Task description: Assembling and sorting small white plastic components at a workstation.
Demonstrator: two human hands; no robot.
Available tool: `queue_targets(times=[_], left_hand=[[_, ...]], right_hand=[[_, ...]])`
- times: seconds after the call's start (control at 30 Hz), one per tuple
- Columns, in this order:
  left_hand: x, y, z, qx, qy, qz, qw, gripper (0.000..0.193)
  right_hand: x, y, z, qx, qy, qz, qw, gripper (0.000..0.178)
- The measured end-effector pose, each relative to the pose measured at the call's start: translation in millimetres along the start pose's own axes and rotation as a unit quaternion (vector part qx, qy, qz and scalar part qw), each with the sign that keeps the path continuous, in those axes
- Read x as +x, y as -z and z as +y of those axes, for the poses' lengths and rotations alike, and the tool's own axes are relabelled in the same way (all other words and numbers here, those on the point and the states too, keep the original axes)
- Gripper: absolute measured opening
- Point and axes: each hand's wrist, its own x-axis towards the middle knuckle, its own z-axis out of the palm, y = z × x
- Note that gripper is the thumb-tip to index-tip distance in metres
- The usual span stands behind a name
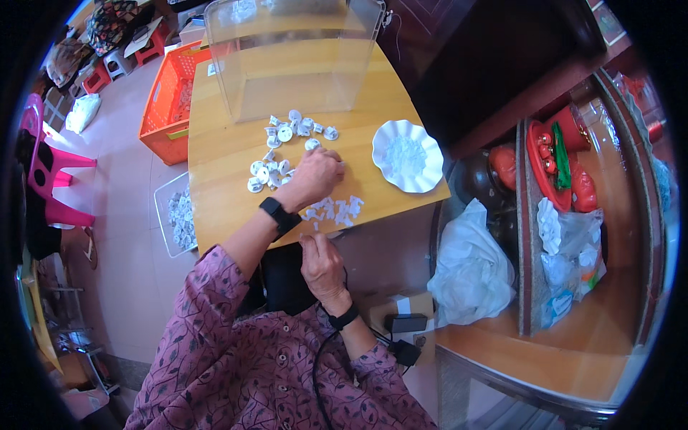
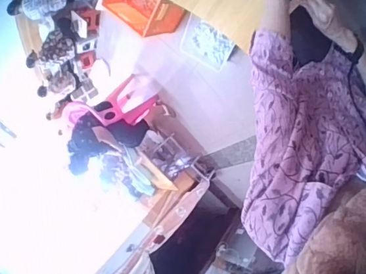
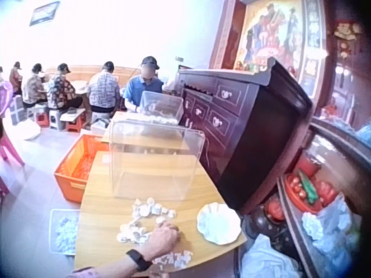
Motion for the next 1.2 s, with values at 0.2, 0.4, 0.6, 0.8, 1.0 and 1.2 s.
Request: queue_targets(times=[0.2, 0.4, 0.6, 0.8, 1.0, 1.2], left_hand=[[-52, 32, -19, -0.097, 0.031, 0.089, 0.991, 0.009], [-98, 62, -11, -0.344, 0.064, 0.275, 0.896, 0.009], [-146, 56, -4, -0.716, 0.088, 0.222, 0.657, 0.025], [-182, 48, 7, -0.749, 0.127, 0.193, 0.622, 0.034], [-199, 28, 8, -0.783, 0.141, 0.179, 0.578, 0.036], [-208, 20, 10, -0.776, 0.170, 0.170, 0.583, 0.031]], right_hand=[[0, -4, -2, 0.013, 0.005, 0.036, 0.999, 0.013], [2, -3, -7, 0.038, -0.001, 0.035, 0.999, 0.010], [1, -7, -11, 0.051, -0.024, 0.049, 0.997, 0.008], [3, -14, -11, 0.051, -0.037, 0.082, 0.995, 0.009], [2, -12, -14, 0.092, -0.076, 0.084, 0.989, 0.009], [7, -3, -21, 0.391, -0.265, 0.050, 0.880, 0.007]])
